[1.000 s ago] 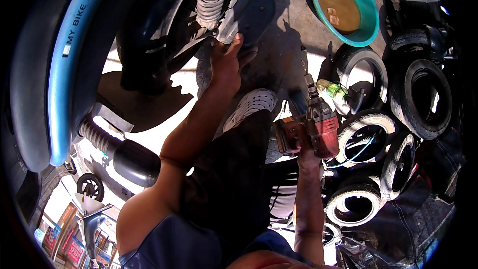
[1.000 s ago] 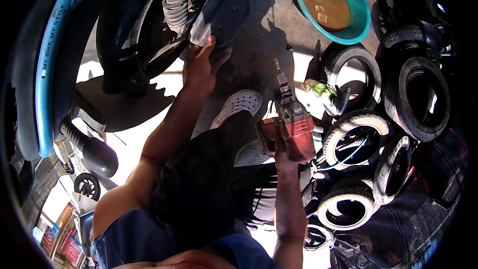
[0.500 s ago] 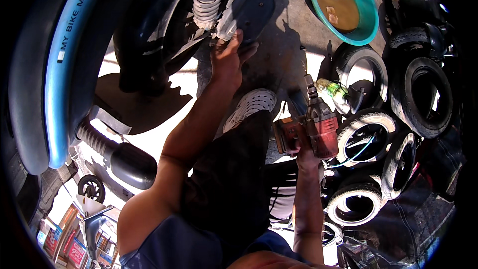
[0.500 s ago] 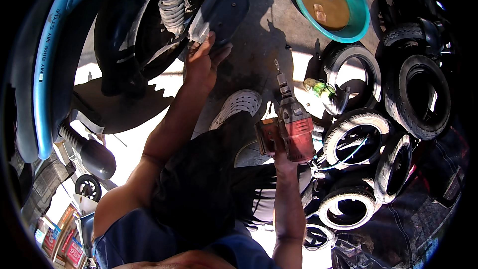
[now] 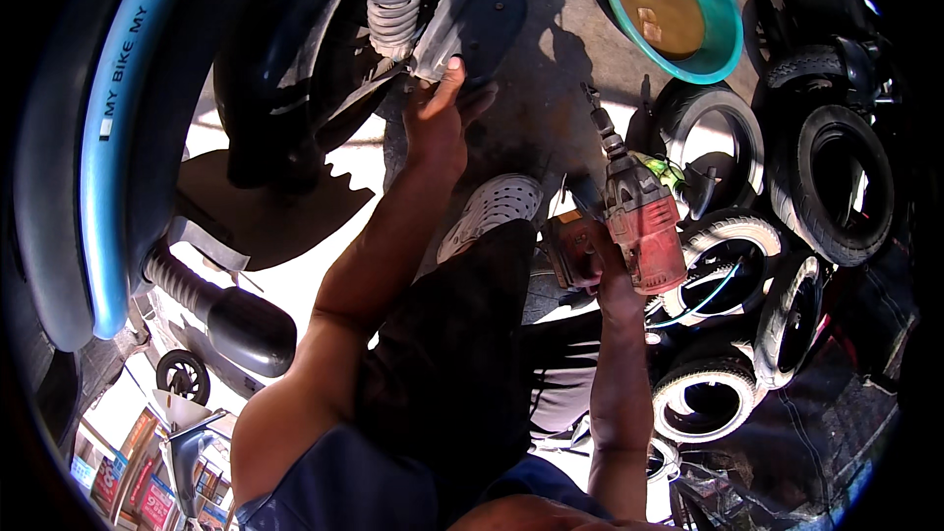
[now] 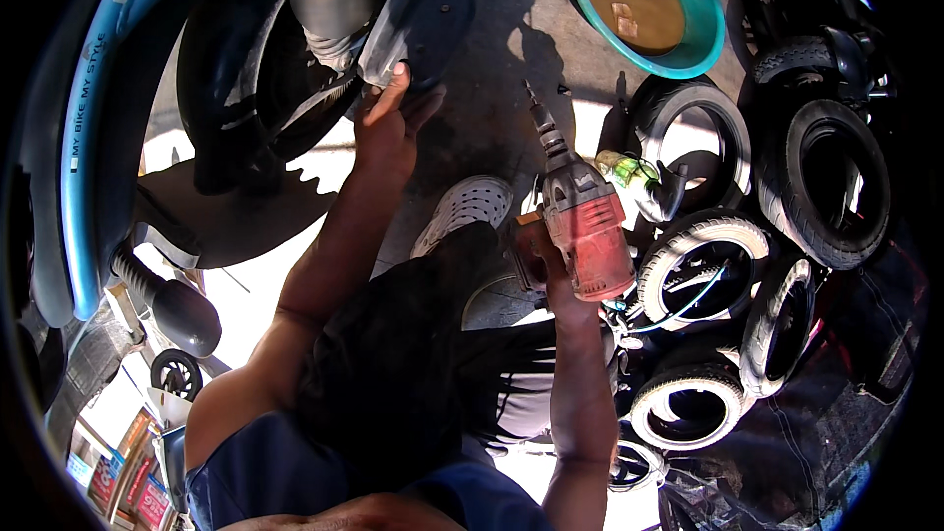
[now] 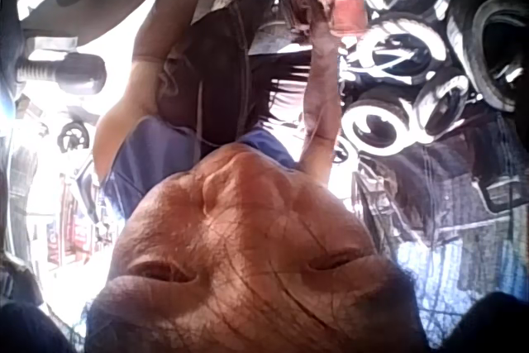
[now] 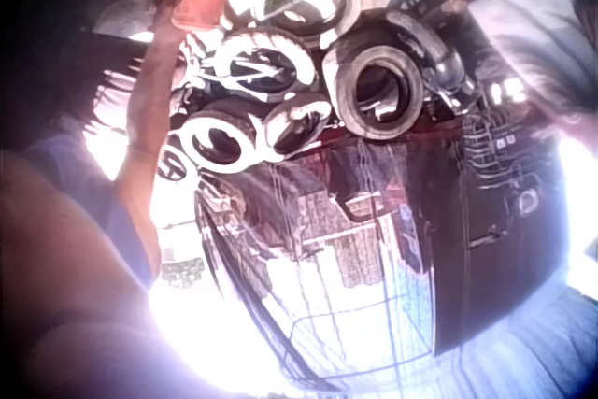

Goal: The person uses a power tool to remove and install components on the rear assembly of a motorcycle, then handles several hand tools including a pressure gauge.

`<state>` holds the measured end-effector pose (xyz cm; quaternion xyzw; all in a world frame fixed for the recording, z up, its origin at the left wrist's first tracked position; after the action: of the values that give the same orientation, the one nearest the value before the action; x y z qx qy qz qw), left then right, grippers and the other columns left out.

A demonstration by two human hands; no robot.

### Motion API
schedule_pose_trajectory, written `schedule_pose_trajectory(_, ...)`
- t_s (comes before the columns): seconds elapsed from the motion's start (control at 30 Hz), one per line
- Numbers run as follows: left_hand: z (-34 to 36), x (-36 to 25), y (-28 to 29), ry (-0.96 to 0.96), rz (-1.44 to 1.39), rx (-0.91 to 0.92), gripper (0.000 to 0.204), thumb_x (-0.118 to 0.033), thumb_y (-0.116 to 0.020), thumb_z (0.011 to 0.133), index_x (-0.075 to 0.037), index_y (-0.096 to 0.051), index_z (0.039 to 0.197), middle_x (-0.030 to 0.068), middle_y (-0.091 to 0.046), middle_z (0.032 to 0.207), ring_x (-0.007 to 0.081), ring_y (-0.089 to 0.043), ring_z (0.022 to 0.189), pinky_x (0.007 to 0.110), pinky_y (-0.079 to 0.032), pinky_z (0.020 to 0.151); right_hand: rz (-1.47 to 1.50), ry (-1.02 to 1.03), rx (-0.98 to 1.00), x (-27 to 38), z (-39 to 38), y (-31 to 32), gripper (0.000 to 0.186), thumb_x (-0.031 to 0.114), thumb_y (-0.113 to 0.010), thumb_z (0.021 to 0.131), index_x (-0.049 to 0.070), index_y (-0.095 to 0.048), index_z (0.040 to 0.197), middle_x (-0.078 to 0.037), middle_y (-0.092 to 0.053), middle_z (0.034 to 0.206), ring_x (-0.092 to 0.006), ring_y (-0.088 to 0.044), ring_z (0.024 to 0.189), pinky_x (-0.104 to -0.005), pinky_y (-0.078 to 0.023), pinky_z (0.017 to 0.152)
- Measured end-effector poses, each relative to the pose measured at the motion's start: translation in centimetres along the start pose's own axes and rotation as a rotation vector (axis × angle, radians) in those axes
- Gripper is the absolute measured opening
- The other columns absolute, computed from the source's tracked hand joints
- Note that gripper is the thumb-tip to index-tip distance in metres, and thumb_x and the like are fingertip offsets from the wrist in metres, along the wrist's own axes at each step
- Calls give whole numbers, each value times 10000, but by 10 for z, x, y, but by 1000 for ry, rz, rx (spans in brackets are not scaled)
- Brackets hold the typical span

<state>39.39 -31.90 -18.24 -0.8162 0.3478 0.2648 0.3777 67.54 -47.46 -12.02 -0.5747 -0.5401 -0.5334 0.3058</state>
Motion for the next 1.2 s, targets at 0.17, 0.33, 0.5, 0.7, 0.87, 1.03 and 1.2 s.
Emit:
schedule_pose_trajectory(0.17, 4, -1, 1, -34, 14, -1, 446, -248, -660, 961, -44, -510, 1329, 117, -624, 1230, 310, -683, 994, 415, -582, 866, -117, 115, 189, 113, 77, -42, 270, 66, -762, 781, 1, -645, 1016, -74, -680, 889, -173, -645, 787, -305, -512, 695)
schedule_pose_trajectory(0.33, 5, 0, 2, -31, 12, -28, 418, -242, -656, 964, -45, -527, 1309, 102, -629, 1206, 301, -689, 973, 400, -595, 846, -251, 178, 365, 141, 145, -70, 496, 52, -775, 724, 48, -620, 1195, -114, -659, 1139, -253, -619, 1090, -373, -474, 951)
schedule_pose_trajectory(0.5, 2, 0, 2, -24, 11, -55, 402, -242, -652, 965, -27, -537, 1285, 118, -641, 1154, 297, -695, 944, 395, -601, 850, -337, 93, 434, 165, 170, -82, 501, 21, -752, 713, 37, -601, 1191, -91, -676, 983, -215, -642, 894, -353, -511, 796)
schedule_pose_trajectory(0.7, 2, 2, 4, -4, 7, -58, 386, -236, -647, 966, -7, -533, 1255, 139, -644, 1122, 297, -696, 934, 405, -599, 859, -383, 106, 460, 174, 179, -91, 412, 27, -737, 719, 34, -619, 1114, -60, -647, 828, -156, -610, 704, -320, -492, 605)
schedule_pose_trajectory(0.87, 1, 2, 1, -11, -6, -62, 360, -223, -642, 969, -11, -537, 1240, 138, -644, 1125, 298, -697, 934, 407, -601, 852, -371, 102, 464, 172, 181, -90, 379, 48, -733, 717, 28, -621, 1079, -51, -636, 797, -149, -601, 672, -315, -486, 584)
schedule_pose_trajectory(1.03, 4, 5, 5, -4, -11, -59, 358, -217, -637, 972, -6, -533, 1242, 135, -641, 1128, 298, -698, 924, 406, -604, 840, -464, 79, 485, 175, 183, -93, 374, 72, -731, 716, 23, -625, 1071, -72, -642, 788, -161, -610, 668, -331, -489, 587)
schedule_pose_trajectory(1.2, 5, 7, 4, -4, -8, -58, 368, -224, -643, 970, 1, -534, 1240, 134, -640, 1128, 300, -696, 926, 407, -604, 837, -502, 418, 530, 187, 194, -106, 362, 94, -725, 711, 10, -653, 1056, -139, -695, 865, -205, -661, 709, -360, -506, 642)
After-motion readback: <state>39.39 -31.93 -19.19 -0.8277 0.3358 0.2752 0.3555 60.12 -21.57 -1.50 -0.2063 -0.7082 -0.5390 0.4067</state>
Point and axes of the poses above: each hand's wrist, its own z-axis towards the middle knuckle, its own y-axis out of the back of the hand, x = y × z, the point moved 10 cm from there along z, towards the middle knuckle
